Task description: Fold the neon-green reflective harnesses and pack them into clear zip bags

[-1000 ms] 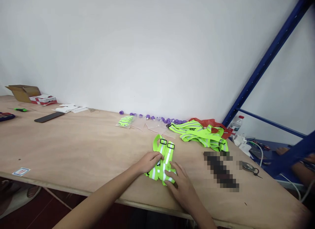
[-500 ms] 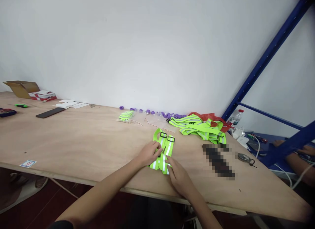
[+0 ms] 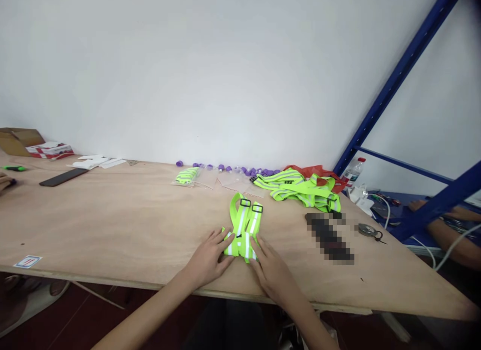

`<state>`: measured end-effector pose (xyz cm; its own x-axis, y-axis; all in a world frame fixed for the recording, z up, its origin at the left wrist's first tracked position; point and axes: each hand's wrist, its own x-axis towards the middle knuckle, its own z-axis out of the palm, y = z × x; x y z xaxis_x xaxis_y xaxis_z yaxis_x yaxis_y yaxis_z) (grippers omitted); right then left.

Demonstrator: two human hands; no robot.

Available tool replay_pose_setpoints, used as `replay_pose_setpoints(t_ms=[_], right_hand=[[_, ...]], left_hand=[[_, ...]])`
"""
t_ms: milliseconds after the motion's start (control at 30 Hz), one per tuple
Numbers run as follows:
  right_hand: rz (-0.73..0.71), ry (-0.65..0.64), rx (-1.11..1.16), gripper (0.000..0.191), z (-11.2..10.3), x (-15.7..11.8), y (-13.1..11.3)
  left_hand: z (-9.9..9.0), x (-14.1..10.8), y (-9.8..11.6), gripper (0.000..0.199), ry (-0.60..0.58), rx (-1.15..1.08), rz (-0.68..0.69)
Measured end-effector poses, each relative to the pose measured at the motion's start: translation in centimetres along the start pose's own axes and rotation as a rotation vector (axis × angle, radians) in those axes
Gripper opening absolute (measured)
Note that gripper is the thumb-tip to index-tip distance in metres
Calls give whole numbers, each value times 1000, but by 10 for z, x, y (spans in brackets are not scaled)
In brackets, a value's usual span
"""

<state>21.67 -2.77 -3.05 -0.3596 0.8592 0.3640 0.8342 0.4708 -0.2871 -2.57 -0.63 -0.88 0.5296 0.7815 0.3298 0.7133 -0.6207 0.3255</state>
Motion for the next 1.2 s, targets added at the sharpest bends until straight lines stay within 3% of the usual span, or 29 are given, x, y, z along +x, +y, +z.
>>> replay_pose_setpoints(t_ms=[133, 267, 367, 600, 833, 1000, 1200], right_hand=[[45, -134, 27, 65, -11, -1, -6], [75, -202, 92, 64, -24, 2, -9], [76, -220, 134, 63, -29, 7, -8], [87, -206, 101, 54, -28, 14, -6], [5, -164, 100, 53, -35, 5, -4], [-31, -116, 116, 39, -37, 5, -1], [-1, -142, 266, 25, -53, 12, -9]], left_hand=[[-3, 4, -8, 61, -69, -139, -12], [-9, 8, -13, 61, -131, -277, -113], [-15, 12, -15, 60, -153, -308, -94], [-22, 21, -13, 51, -150, -74, 80], [-9, 19, -14, 43, -129, 90, 188], [-6, 17, -11, 36, -92, 107, 238], [-20, 28, -2, 28, -149, 156, 229]])
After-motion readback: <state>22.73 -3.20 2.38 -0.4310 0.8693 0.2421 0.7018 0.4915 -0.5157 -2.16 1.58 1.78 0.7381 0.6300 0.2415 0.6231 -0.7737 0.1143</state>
